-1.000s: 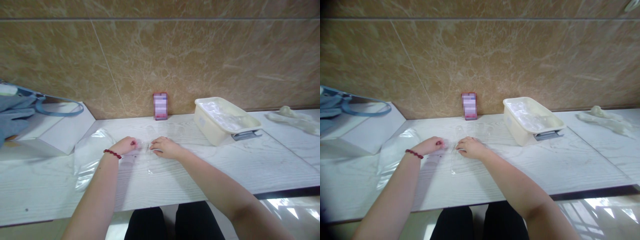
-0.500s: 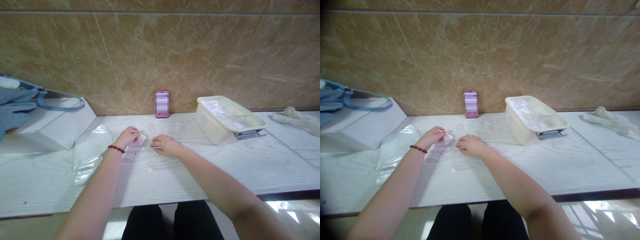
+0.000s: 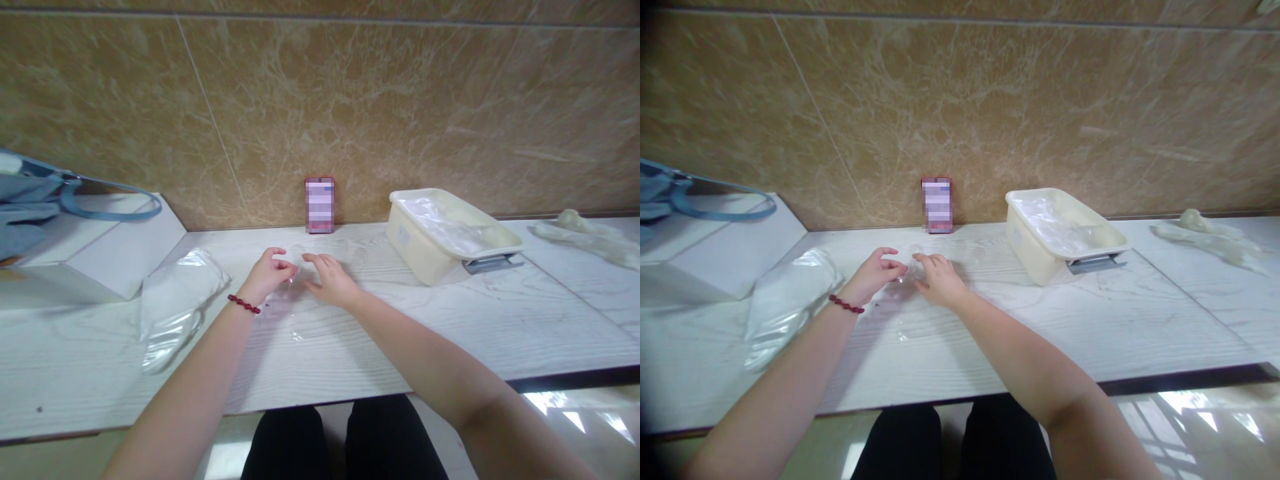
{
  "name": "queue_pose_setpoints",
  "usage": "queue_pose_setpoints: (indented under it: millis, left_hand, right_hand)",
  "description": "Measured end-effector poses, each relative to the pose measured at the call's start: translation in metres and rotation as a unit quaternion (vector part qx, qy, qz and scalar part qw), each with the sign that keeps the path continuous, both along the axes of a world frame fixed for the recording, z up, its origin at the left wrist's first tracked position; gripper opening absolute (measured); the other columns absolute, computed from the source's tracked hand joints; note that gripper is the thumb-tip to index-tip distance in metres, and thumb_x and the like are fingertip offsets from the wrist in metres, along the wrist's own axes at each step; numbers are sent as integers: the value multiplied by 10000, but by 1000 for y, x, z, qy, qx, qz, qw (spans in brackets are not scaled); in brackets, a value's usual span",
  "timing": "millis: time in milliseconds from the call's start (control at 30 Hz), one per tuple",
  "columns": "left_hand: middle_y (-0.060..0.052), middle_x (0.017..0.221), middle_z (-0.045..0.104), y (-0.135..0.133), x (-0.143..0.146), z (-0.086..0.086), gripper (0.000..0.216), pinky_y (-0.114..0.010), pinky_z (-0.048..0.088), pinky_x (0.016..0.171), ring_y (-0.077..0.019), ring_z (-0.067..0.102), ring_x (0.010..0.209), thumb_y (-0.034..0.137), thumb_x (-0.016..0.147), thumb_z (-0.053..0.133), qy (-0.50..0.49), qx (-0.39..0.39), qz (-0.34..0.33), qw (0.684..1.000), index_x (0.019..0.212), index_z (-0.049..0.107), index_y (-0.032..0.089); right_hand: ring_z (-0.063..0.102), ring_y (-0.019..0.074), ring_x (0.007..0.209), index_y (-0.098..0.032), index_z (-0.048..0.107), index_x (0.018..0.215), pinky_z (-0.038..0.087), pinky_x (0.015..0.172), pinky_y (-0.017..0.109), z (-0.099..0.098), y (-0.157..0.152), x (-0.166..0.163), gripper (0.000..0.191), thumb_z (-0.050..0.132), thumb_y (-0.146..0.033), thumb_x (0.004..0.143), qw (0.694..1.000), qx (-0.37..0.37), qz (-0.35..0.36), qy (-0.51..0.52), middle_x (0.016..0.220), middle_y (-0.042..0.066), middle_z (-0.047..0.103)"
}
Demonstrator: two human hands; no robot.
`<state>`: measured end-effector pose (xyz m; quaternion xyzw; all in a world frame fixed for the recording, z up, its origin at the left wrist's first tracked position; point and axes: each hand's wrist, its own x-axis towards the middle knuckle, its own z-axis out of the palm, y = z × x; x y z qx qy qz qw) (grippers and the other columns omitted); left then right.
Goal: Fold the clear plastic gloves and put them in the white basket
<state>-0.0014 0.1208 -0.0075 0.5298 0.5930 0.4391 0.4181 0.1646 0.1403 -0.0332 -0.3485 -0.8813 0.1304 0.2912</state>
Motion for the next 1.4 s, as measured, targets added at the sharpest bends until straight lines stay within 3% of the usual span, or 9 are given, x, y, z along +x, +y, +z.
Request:
queue_pose_setpoints:
  millis: [133, 333, 400, 467, 600, 733, 900, 1400]
  left_hand:
    - [27, 644, 599, -1, 7, -6, 458, -289, 464, 631, -126, 589, 612, 242, 596, 640, 1, 2, -29, 1000, 937, 340, 184]
    - [-29, 765, 613, 1, 5, -5, 325, -324, 488, 638, -141, 613, 670, 371, 747, 481, -54, 1, -38, 998, 989, 362, 190]
    - [-45, 809, 607, 5, -4, -4, 305, -332, 486, 653, -151, 607, 715, 401, 766, 434, 14, 34, -33, 999, 977, 414, 180]
    - [-59, 854, 607, 9, -17, -6, 298, -342, 471, 716, -166, 587, 788, 409, 754, 443, 141, 83, -56, 985, 922, 500, 169]
    - [-53, 1001, 591, 17, -36, -11, 282, -327, 353, 918, -182, 499, 992, 392, 732, 479, 343, 141, -161, 915, 874, 627, 198]
    - [-38, 1204, 486, 19, -40, -18, 326, -298, 260, 985, -180, 397, 1132, 413, 740, 478, 403, 121, -222, 879, 975, 630, 245]
    - [-9, 1340, 335, 16, -35, -20, 370, -364, 157, 1015, -237, 223, 1246, 470, 706, 513, 452, 87, -249, 852, 1025, 598, 303]
    - [-16, 1408, 166, 12, -34, -21, 580, -503, 63, 981, -348, 48, 1267, 656, 632, 443, 492, -3, -259, 831, 1135, 493, 371]
  right_hand:
    - [342, 202, 1106, -183, 243, 1270, 297, 892, 367, 1, -1, -1, 645, 528, -172, 692, 1000, 0, 31, -1, 1148, 85, 492]
    - [475, 162, 945, -179, 306, 1242, 320, 847, 315, 5, 1, 0, 542, 470, -107, 730, 999, -33, 19, -30, 913, 36, 600]
    - [492, 154, 908, -191, 418, 1158, 325, 829, 299, 5, 2, 1, 427, 471, -112, 742, 998, -33, 27, -44, 875, 26, 602]
    - [491, 157, 905, -199, 543, 992, 324, 817, 295, 5, 3, 2, 266, 484, -123, 743, 997, -21, 36, -62, 881, 30, 600]
    - [470, 176, 939, -203, 604, 796, 312, 806, 310, 6, 1, 4, 143, 521, -120, 713, 995, -4, 42, -87, 888, 24, 603]
    - [454, 190, 962, -223, 611, 799, 301, 799, 339, 6, 0, 5, 135, 533, -159, 709, 995, 0, 28, -93, 930, 15, 598]
    - [437, 195, 986, -241, 625, 818, 283, 815, 364, 5, 0, 8, 141, 529, -206, 720, 994, 1, 28, -109, 985, 23, 582]
    - [465, 190, 968, -256, 649, 798, 297, 808, 352, 8, 6, 22, 182, 519, -173, 699, 991, -8, 24, -132, 962, 7, 604]
